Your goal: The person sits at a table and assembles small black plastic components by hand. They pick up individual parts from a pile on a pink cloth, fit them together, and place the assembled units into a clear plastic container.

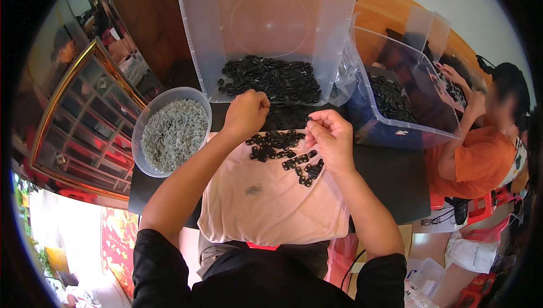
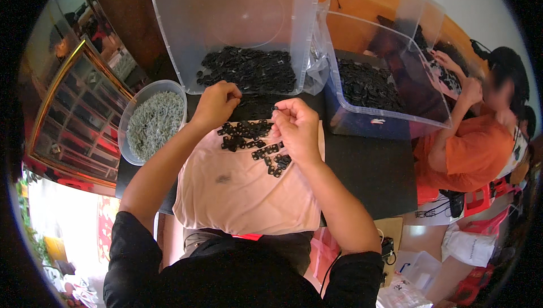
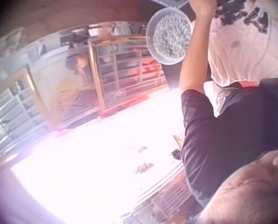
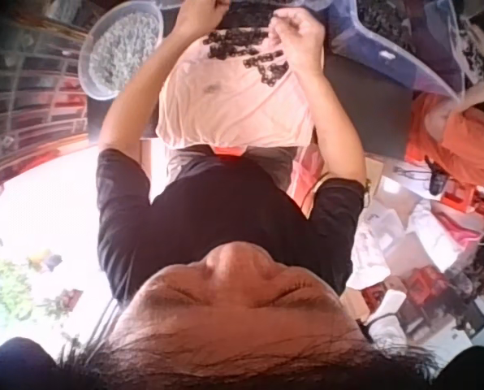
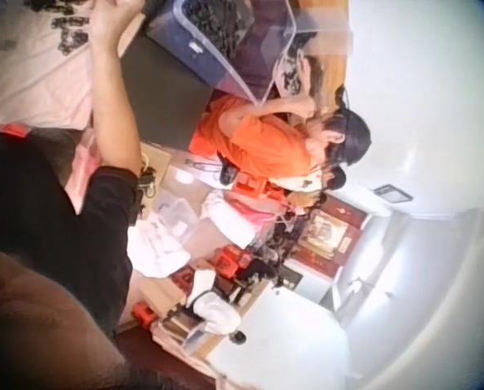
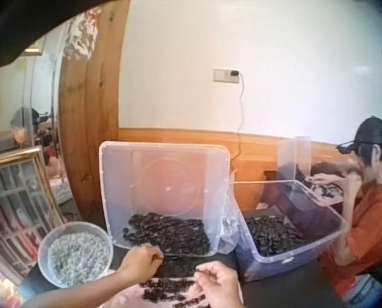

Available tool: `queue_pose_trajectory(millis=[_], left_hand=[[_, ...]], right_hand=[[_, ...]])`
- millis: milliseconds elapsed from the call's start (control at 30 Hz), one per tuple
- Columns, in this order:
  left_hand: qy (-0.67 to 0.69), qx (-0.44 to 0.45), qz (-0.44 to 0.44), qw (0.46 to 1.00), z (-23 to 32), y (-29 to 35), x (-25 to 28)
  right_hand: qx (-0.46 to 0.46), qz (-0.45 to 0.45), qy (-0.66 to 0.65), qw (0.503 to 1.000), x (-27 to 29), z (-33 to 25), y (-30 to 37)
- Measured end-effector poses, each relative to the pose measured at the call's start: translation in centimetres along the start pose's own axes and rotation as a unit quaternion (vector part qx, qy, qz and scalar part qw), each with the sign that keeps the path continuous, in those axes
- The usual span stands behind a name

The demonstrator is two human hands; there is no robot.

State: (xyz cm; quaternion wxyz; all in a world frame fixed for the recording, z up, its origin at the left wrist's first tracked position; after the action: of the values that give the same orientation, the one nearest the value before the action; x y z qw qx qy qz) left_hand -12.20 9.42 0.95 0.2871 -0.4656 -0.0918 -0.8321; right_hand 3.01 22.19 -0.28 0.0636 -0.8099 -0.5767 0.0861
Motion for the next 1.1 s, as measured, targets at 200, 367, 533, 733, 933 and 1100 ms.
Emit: queue_pose_trajectory(millis=[200,367,533,733,933,1100], left_hand=[[0.032,-0.026,-0.045,0.998,2.0,0.5,0.5],[0.085,-0.06,-0.073,0.992,4.3,6.4,2.7],[0.047,-0.056,-0.148,0.986,4.4,12.8,1.9],[0.037,-0.061,-0.098,0.993,3.5,13.4,-0.2],[-0.035,0.004,-0.196,0.98,4.2,11.9,-1.2],[-0.05,0.004,-0.237,0.97,3.7,11.0,-2.1]], right_hand=[[0.042,0.01,-0.001,0.999,0.5,-0.2,0.0],[0.035,0.003,-0.015,0.999,0.1,-0.4,0.3],[0.026,-0.034,0.027,0.999,-1.5,-0.8,0.7],[0.02,-0.045,0.034,0.998,-1.8,-0.1,0.8],[0.012,-0.049,0.041,0.998,-1.8,0.0,0.9],[0.033,-0.053,0.055,0.997,-2.1,-0.1,1.0]])
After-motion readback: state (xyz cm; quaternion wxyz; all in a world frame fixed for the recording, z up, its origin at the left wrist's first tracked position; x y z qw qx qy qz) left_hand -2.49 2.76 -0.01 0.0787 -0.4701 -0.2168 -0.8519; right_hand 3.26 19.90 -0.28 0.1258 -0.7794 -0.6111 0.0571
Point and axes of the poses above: each hand's wrist, its own y-axis away from the middle knuckle, its own x-axis out of the back of the hand, z = x × y, the point moved 4 cm from there along -y, towards the middle knuckle, and after that the axes turned 15 degrees about -z, right-handed, at the moved point
